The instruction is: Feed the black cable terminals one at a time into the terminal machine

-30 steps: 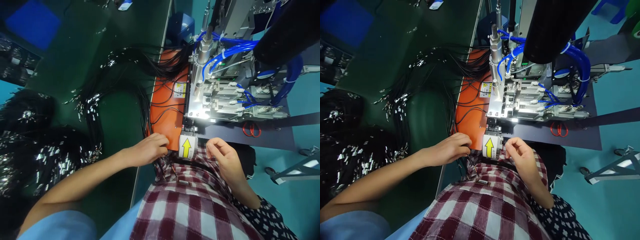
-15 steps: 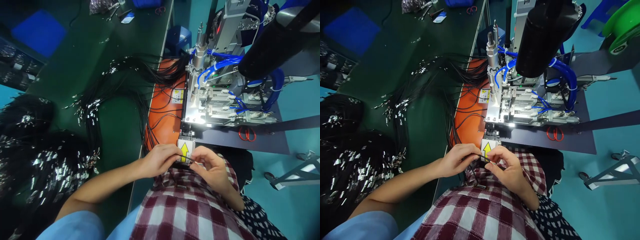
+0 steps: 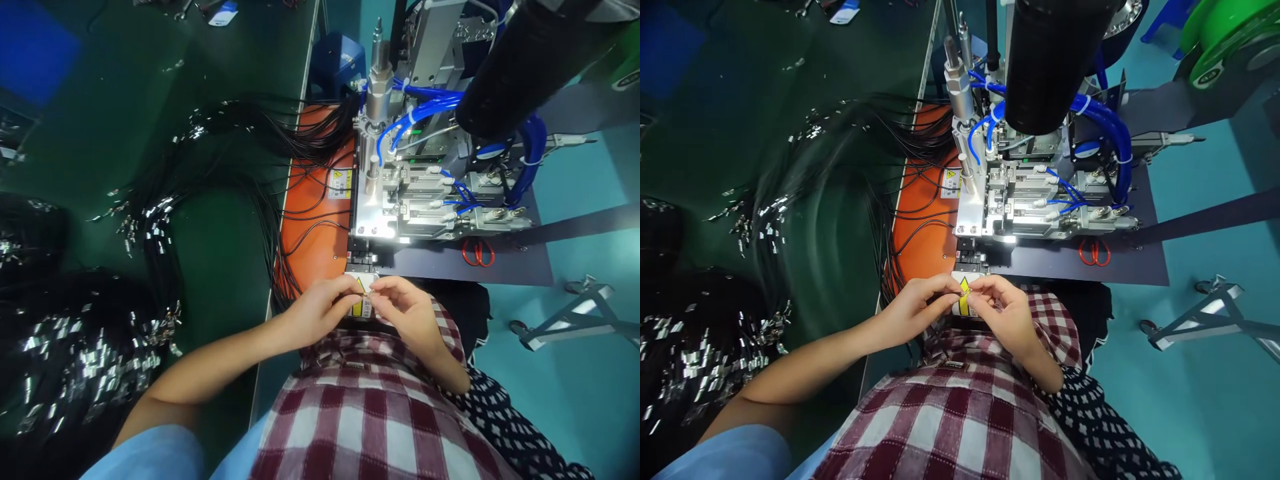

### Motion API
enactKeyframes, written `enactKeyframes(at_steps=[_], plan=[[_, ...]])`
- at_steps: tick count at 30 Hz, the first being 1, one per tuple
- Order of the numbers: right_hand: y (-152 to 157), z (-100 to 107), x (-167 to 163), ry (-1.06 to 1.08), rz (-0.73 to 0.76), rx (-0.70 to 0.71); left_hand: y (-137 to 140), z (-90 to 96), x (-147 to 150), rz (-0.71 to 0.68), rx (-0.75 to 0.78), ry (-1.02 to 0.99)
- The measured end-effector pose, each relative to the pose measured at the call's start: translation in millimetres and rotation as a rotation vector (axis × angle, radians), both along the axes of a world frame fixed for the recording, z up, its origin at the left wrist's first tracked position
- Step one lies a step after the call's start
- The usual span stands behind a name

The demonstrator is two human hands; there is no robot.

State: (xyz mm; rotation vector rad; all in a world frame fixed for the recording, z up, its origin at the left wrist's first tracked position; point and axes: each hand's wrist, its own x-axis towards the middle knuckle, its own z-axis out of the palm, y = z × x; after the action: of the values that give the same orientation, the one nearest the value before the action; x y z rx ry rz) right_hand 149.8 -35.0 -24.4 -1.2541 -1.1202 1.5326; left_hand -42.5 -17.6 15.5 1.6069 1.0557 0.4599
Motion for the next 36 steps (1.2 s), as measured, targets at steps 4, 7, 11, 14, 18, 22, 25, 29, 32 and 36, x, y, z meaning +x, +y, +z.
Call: enactKeyframes(at_steps=[4,7,11,14,18,22,25,29,32,36], plan=[[4,0,6,-0.064,-0.014,0.108,8,2.5,6,-0.014,0.013,-0.031],[6,4,8,-0.088,-0.018,0.13,13,2.4,9,0.002,0.032,-0.074],[6,6,10,-0.036,-0.084,0.016,16,-4.6,14,0.13,-0.059,-0.149],[6,5,12,0.044,-0.1,-0.046,16,-8.4,18,0.204,-0.096,-0.196],[7,6,10,0.2,-0.041,-0.115,16,-8.1,24,0.241,-0.127,-0.22],[8,7,6,0.273,-0.025,-0.147,14,-8.2,25,0.261,-0.085,-0.205],[7,8,5,0.308,-0.026,-0.167,12,-10.8,26,0.29,0.02,-0.17],[7,6,4,0.465,0.022,-0.319,9,-15.7,26,0.297,0.161,-0.152],[7,5,3,0.603,0.042,-0.437,7,-18.5,25,0.295,0.198,-0.17],[9,5,1,0.742,0.072,-0.535,5,-19.6,25,0.296,0.2,-0.198]])
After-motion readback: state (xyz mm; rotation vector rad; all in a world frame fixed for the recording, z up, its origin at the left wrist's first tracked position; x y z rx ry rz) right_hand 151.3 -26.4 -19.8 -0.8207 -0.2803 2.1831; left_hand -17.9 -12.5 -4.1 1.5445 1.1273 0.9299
